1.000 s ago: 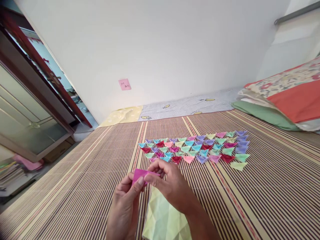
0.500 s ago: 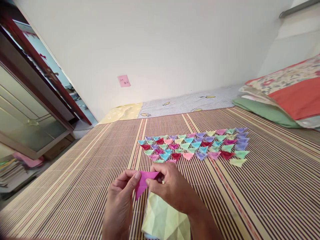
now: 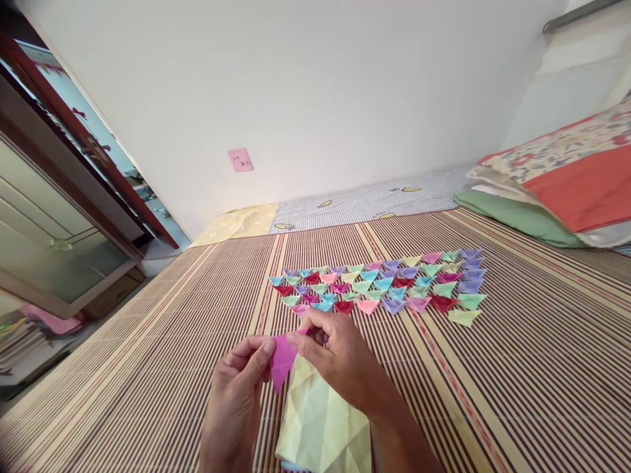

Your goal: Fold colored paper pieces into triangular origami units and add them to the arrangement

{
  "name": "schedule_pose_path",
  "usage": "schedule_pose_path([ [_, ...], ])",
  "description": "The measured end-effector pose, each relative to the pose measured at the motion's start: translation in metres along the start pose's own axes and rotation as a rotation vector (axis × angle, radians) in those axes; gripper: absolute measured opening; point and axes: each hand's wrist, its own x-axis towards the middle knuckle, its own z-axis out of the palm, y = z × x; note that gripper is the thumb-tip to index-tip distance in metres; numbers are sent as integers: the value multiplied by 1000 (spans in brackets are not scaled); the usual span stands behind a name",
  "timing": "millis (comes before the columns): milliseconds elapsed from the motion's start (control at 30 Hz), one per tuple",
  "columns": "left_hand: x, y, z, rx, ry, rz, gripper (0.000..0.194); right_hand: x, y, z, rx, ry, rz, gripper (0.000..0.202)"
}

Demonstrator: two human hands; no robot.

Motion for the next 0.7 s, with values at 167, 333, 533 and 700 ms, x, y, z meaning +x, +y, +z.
schedule_pose_path([
  [167,-1,2,0,-96,-51,-32,27,-3,-4,-4,72,-2,-14,31],
  [333,-2,2,0,112,-22,16,26,-4,-5,0,-35,52,-33,39],
  [533,1,2,5,-172,-19,-96,28,-2,-4,0,175,82,-23,42],
  [700,5,-3,4,-404,10,-242,32,1,-4,4,313,-27,6,21],
])
